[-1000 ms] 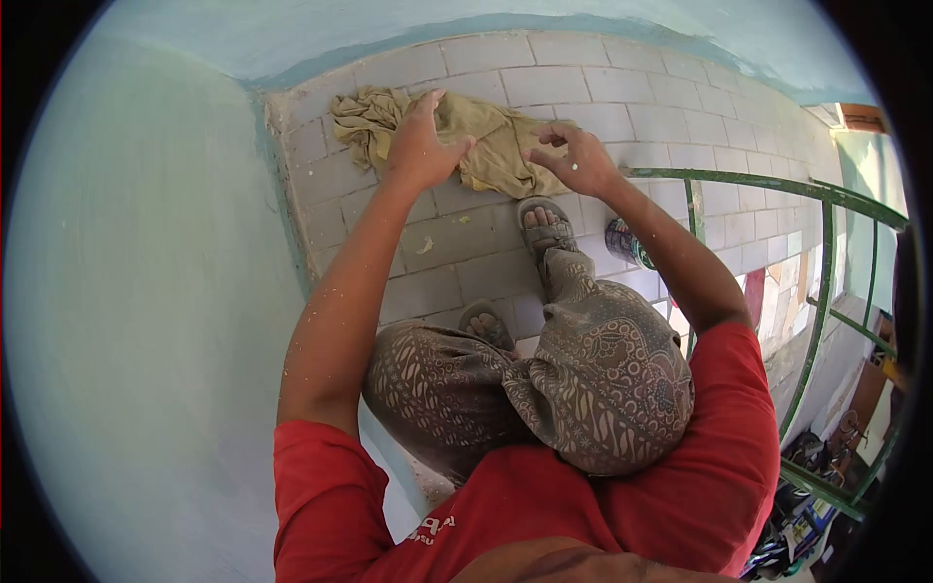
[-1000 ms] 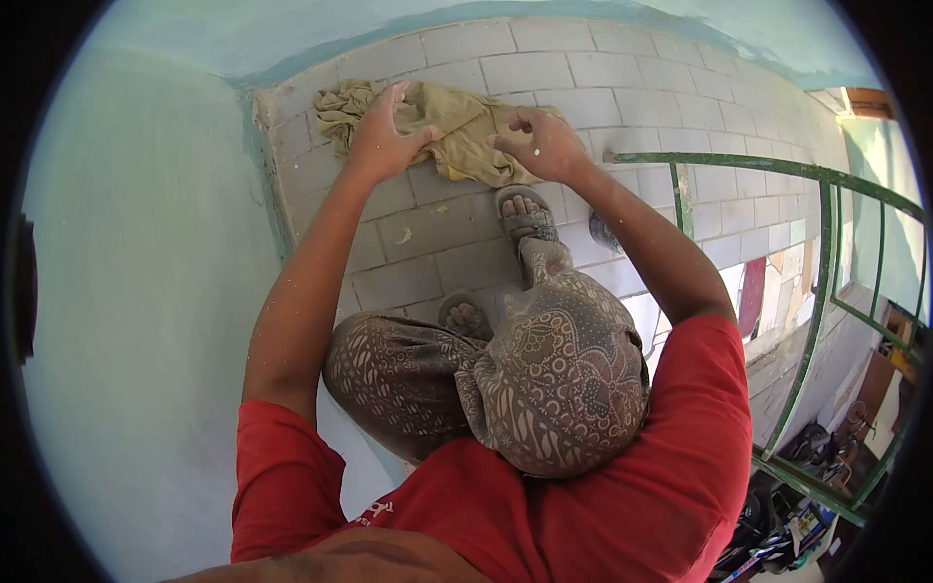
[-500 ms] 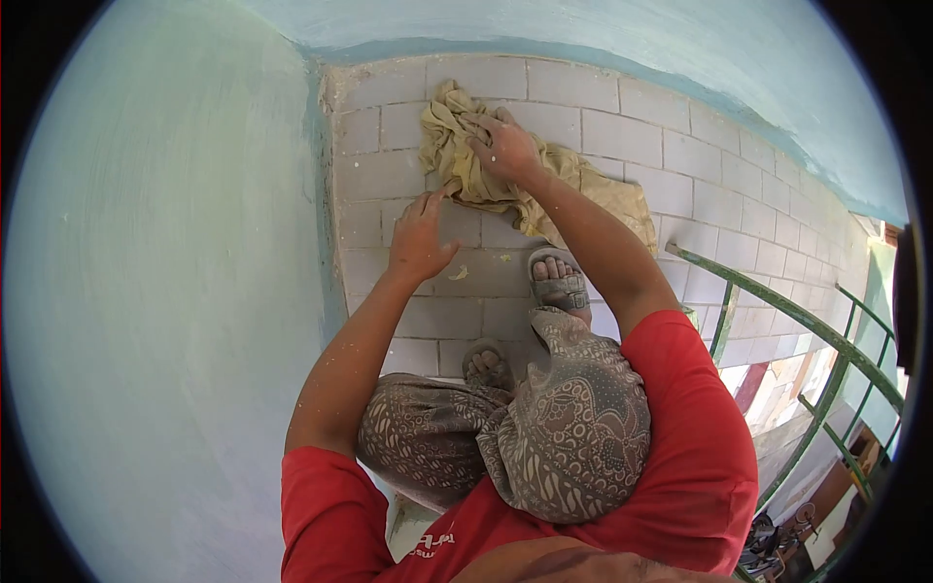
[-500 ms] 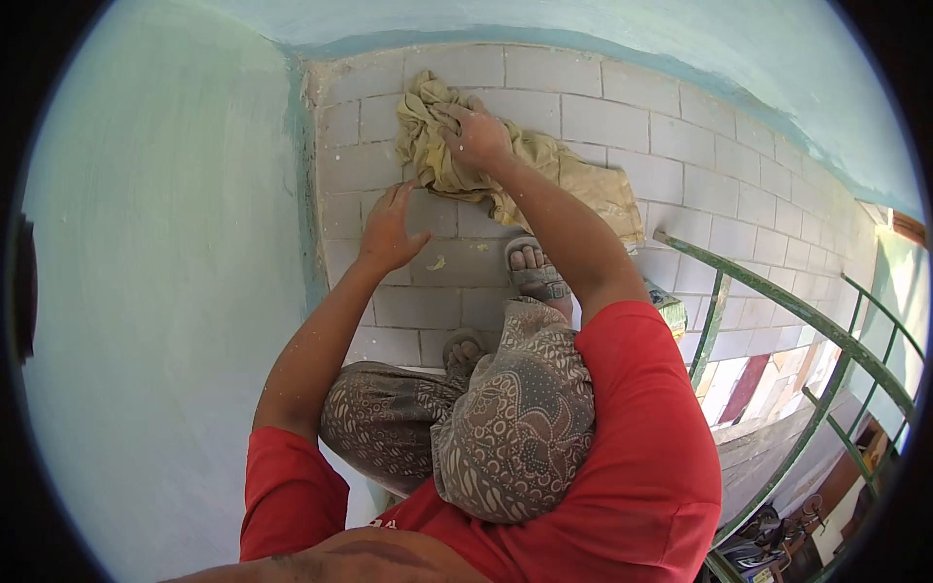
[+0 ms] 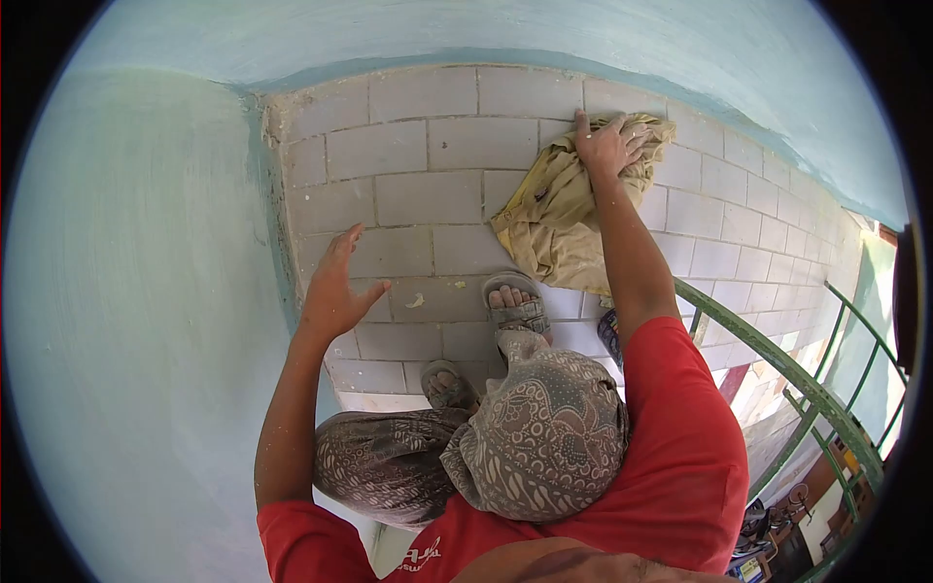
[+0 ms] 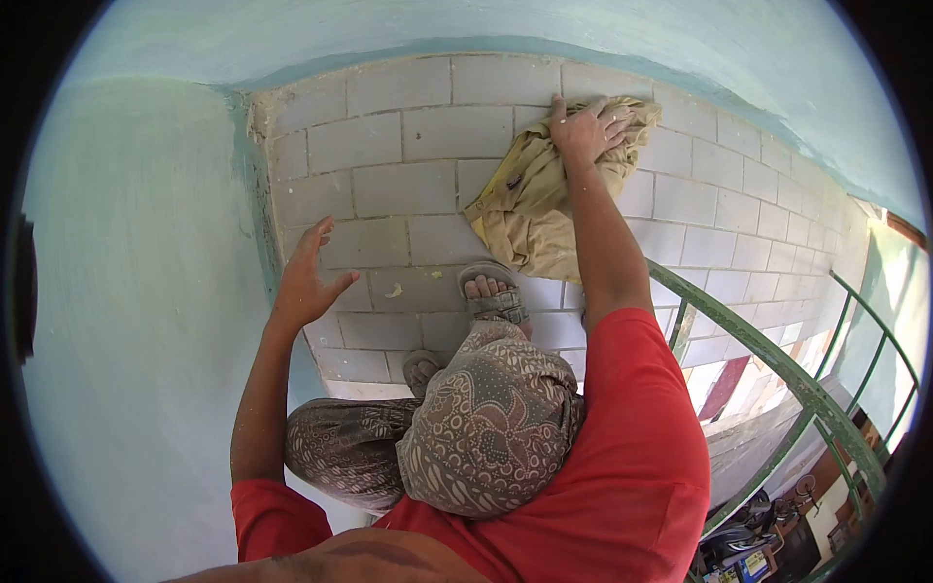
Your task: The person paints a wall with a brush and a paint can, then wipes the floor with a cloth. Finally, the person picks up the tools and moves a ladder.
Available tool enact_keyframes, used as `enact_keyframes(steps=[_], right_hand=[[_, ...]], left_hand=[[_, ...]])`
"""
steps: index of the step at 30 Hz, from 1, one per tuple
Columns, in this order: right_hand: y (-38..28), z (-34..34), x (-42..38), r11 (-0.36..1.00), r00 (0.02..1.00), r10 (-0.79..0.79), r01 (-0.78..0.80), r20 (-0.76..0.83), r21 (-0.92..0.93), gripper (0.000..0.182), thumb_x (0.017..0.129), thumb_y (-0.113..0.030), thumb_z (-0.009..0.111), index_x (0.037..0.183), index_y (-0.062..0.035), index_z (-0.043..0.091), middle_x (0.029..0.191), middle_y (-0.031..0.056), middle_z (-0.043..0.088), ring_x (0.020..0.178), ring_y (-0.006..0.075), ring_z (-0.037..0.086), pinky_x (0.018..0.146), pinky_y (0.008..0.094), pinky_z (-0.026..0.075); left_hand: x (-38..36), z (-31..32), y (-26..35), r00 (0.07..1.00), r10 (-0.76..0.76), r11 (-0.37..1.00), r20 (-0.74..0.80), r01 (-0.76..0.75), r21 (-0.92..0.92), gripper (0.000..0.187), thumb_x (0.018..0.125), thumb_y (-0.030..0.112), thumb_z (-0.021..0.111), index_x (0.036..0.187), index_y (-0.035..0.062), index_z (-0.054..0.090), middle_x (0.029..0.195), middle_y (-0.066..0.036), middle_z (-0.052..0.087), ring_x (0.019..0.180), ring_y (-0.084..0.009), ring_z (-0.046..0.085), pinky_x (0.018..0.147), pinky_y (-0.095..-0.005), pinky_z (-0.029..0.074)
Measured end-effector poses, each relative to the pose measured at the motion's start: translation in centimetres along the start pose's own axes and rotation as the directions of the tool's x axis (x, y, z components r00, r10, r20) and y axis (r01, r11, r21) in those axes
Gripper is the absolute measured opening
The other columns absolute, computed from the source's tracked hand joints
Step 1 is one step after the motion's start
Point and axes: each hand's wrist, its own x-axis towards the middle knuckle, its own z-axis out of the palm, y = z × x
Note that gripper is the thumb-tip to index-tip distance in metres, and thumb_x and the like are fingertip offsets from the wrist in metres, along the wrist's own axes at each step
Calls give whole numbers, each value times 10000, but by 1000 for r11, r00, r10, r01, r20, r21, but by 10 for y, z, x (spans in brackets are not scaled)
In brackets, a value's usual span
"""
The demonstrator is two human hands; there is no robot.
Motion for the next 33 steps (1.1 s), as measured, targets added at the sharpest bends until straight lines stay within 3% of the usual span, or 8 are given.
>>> enact_keyframes(steps=[7, 10, 12, 17, 20, 30, 32, 33], right_hand=[[-180, 43, -111, 855, 871, -490, 478, 13, 202, 591, 908, -193, 613, 1455, 14, 526, 1560, 194, 468, 1457, 389, 389, 1202, 512, 291], [-197, 26, -118, 707, 709, -673, 532, 211, 466, 590, 869, -125, 633, 1444, -23, 551, 1490, 197, 539, 1389, 382, 459, 1158, 477, 372], [-180, 5, -99, 607, 781, -622, 432, 60, 667, 570, 801, -39, 631, 1371, -42, 621, 1309, 202, 618, 1239, 406, 525, 1087, 483, 429], [-100, -17, -7, 828, 950, -165, 280, -267, 486, 473, 875, -142, 591, 1324, -19, 668, 1372, 187, 628, 1261, 405, 511, 1102, 547, 347], [-111, 12, -25, 965, 987, -151, 160, -57, 207, 493, 914, -181, 573, 1379, -29, 631, 1507, 143, 535, 1337, 383, 454, 1103, 618, 287], [-283, 19, -141, 848, 847, -514, 479, 134, 226, 542, 1005, -381, 550, 1487, -134, 551, 1584, 28, 469, 1410, 312, 394, 1115, 640, 298], [-279, 34, -139, 564, 516, -826, 762, 226, 320, 444, 985, -301, 578, 1391, -133, 638, 1531, 16, 533, 1348, 276, 464, 1090, 587, 361], [-274, 33, -133, 574, 564, -811, 717, 156, 396, 405, 966, -265, 597, 1343, -138, 671, 1498, 10, 563, 1304, 266, 499, 1074, 556, 384]], left_hand=[[69, 19, 1, 990, 136, 977, 33, -139, 163, 918, 799, 288, 850, 1555, 84, 371, 1484, -213, 509, 1365, -375, 519, 1132, -467, 432], [90, 44, -14, 996, 47, 963, 79, -66, 262, 952, 775, 294, 864, 1557, 89, 362, 1517, -213, 470, 1409, -387, 462, 1157, -481, 403], [97, 62, -26, 994, -38, 956, 107, 5, 294, 977, 760, 299, 875, 1560, 95, 354, 1547, -208, 439, 1440, -394, 422, 1170, -495, 384], [90, 89, -49, 981, -22, 908, -191, 99, 406, 1170, 688, 332, 925, 1625, 156, 246, 1677, -162, 238, 1523, -463, 252, 1185, -617, 318], [103, 76, -36, 973, -188, 869, -133, 228, 440, 1300, 646, 389, 951, 1663, 197, 163, 1727, -128, 135, 1556, -464, 181, 1200, -651, 286], [115, 89, -44, 967, -225, 866, -118, 254, 430, 1456, 537, 475, 974, 1676, 219, 104, 1738, -137, 93, 1548, -488, 194, 1188, -600, 354], [115, 90, -49, 972, -212, 872, -105, 236, 429, 1448, 548, 528, 955, 1677, 207, 107, 1743, -131, 81, 1560, -473, 166, 1198, -611, 327], [111, 90, -51, 971, -211, 872, -111, 238, 428, 1448, 548, 528, 955, 1677, 207, 107, 1743, -131, 81, 1560, -473, 166, 1198, -611, 327]])
